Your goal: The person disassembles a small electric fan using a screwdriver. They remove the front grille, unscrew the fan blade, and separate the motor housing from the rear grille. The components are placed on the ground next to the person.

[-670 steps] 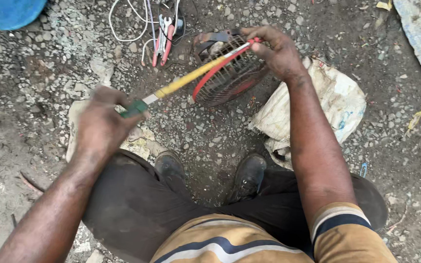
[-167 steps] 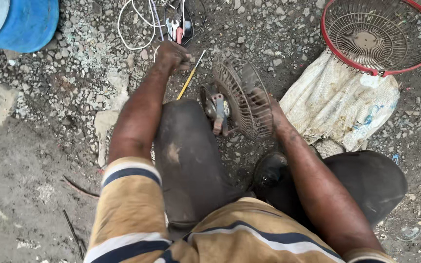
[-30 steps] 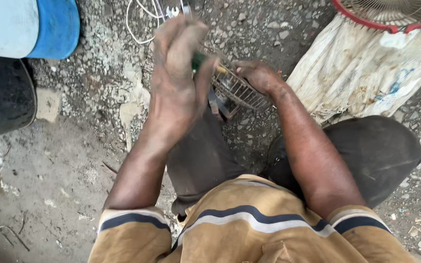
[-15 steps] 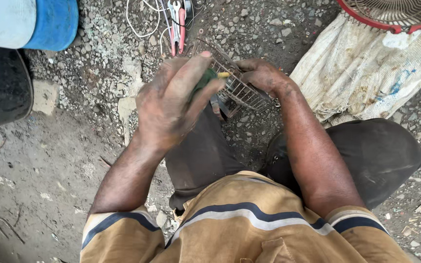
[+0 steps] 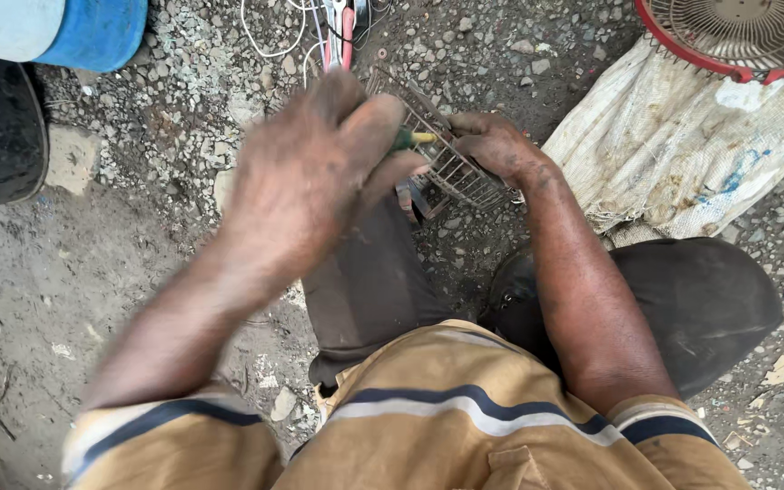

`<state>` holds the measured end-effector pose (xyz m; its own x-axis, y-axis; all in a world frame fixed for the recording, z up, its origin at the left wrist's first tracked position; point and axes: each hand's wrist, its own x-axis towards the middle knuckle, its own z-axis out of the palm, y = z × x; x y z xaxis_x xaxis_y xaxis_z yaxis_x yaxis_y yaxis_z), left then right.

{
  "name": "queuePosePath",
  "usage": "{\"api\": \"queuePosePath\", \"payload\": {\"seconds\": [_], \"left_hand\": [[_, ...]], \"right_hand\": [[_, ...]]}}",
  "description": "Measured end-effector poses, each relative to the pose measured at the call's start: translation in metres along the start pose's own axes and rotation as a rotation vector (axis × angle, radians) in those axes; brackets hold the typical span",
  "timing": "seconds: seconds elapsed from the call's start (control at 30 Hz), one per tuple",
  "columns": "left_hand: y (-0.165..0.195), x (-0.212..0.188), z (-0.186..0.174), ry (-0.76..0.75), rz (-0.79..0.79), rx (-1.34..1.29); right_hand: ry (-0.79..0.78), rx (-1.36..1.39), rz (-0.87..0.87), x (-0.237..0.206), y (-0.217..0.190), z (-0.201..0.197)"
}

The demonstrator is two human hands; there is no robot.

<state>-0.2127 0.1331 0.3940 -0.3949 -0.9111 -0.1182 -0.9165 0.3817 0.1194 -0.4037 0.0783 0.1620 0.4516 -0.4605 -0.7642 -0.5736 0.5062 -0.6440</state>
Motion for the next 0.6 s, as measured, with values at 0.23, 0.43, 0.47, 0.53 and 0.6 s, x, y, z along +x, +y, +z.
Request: {"api": "queuePosePath", "payload": {"seconds": [0.23, 0.43, 0.47, 0.53, 0.6], "left_hand": [[0.001, 0.027, -0.028, -0.250, 0.675, 0.907], [0.015, 0.044, -0.014, -0.719, 0.357, 0.786], [0.017, 0.045, -0.012, -0.635, 0.410, 0.839], [0.021, 0.047, -0.011, -0.451, 0.513, 0.942], [0.023, 0.049, -0.016, -0.263, 0.607, 1.040]], "right_hand": [[0.021, 0.039, -0.048, 0.011, 0.008, 0.002], [0.039, -0.049, -0.046, 0.010, 0.008, 0.001], [0.041, -0.062, -0.060, 0.009, 0.009, 0.002], [0.030, -0.091, -0.027, 0.007, 0.009, 0.001], [0.043, -0.140, -0.074, 0.006, 0.010, 0.002]]}}
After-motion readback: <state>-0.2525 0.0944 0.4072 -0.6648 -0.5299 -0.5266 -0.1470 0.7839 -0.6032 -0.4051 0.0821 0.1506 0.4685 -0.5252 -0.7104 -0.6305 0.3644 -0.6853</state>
